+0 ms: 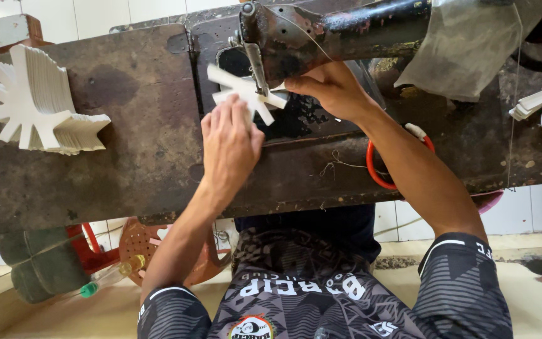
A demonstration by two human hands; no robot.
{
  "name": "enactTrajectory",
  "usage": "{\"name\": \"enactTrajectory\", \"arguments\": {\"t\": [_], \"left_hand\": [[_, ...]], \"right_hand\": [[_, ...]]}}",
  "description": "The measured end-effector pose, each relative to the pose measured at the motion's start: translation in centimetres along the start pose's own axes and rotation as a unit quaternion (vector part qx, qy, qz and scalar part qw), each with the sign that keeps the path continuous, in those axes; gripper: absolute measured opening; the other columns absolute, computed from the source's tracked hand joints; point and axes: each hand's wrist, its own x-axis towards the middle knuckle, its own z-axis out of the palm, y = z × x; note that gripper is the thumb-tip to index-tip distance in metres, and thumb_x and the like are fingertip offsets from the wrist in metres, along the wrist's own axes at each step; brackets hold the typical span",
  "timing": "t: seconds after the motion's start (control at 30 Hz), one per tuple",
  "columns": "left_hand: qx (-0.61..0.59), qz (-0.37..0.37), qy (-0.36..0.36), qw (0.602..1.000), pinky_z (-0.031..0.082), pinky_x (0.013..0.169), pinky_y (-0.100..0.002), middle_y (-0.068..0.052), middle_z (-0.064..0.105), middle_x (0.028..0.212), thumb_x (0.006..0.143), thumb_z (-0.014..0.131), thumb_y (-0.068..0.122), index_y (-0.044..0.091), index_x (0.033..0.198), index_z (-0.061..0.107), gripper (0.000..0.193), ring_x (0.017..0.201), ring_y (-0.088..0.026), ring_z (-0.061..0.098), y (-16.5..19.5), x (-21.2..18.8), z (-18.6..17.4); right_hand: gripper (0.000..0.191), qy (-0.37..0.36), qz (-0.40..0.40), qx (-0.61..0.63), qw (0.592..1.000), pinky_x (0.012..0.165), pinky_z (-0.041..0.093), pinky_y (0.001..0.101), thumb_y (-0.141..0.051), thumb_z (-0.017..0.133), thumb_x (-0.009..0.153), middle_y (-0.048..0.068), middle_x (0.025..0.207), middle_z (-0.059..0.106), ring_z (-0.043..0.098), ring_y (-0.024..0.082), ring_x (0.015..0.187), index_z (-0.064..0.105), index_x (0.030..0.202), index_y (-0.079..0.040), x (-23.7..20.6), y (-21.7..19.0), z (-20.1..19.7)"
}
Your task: The person sits at a treadle sewing machine and stitches white foam cutout shapes one at a time, guiding each piece under the needle. They occasionally trim threads with scissors, adjust the machine, and place finished pieces on a stack beside the work area.
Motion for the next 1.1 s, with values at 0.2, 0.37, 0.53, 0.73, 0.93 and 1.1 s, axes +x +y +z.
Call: {"name": "enactTrajectory", "arguments": {"t": [0.2,0.37,0.53,0.73,0.93,1.1], "left_hand": [[-0.020,0.037,-0.045,0.998,0.036,0.119,-0.046,-0.018,0.056,0.154,0.089,0.062,0.002,0.004,0.145,0.054,0.056,0.147,-0.032,0.049,-3.1,2.5,1.0],[-0.101,0.047,-0.066,0.992,0.030,0.119,-0.051,-0.021,0.049,0.157,0.099,0.069,0.019,0.002,0.147,0.054,0.053,0.149,-0.038,0.040,-3.7,4.1,1.3],[-0.127,0.043,-0.073,0.988,0.027,0.121,-0.054,-0.019,0.047,0.158,0.097,0.074,0.027,0.002,0.143,0.058,0.054,0.152,-0.038,0.035,-3.6,4.7,1.0],[-0.124,0.069,-0.105,0.984,0.024,0.121,-0.059,-0.017,0.049,0.157,0.094,0.076,0.027,0.006,0.134,0.065,0.046,0.154,-0.040,0.031,-4.6,5.8,1.0],[-0.121,0.080,-0.097,0.985,0.022,0.122,-0.059,-0.016,0.049,0.159,0.098,0.073,0.029,0.009,0.134,0.067,0.041,0.154,-0.040,0.030,-4.9,5.7,1.1],[0.030,0.098,-0.043,0.994,0.025,0.117,-0.059,-0.018,0.050,0.156,0.100,0.072,0.042,0.017,0.124,0.072,0.034,0.150,-0.042,0.034,-4.3,4.7,-0.3]], "right_hand": [[0.044,0.002,0.015,0.033,0.999,0.054,0.021,0.0305,-0.023,0.075,0.102,-0.008,0.061,0.037,0.031,0.006,0.058,0.055,0.066,-0.008,-0.2,0.1,0.1],[0.021,-0.015,-0.039,0.135,0.990,0.074,0.045,0.0277,-0.017,0.075,0.100,-0.005,0.098,0.066,0.056,0.006,0.087,0.069,0.115,-0.004,-0.1,-0.6,0.4],[0.022,-0.015,-0.028,0.107,0.994,0.077,0.046,0.0264,-0.017,0.074,0.100,-0.005,0.101,0.068,0.056,0.006,0.090,0.072,0.115,-0.002,0.0,-0.4,0.4],[0.023,-0.024,-0.002,0.122,0.992,0.078,0.048,0.0256,-0.018,0.072,0.100,-0.004,0.101,0.071,0.060,0.005,0.091,0.073,0.116,-0.001,-0.1,0.4,0.4],[0.025,-0.028,-0.055,0.136,0.989,0.087,0.050,0.0267,-0.017,0.073,0.102,-0.004,0.110,0.072,0.062,0.006,0.101,0.070,0.121,0.000,0.0,-0.7,0.5],[0.022,-0.010,-0.016,0.094,0.995,0.061,0.031,0.0281,-0.026,0.074,0.099,-0.009,0.077,0.050,0.043,0.005,0.070,0.064,0.094,-0.006,-0.3,-1.0,0.4]]}}
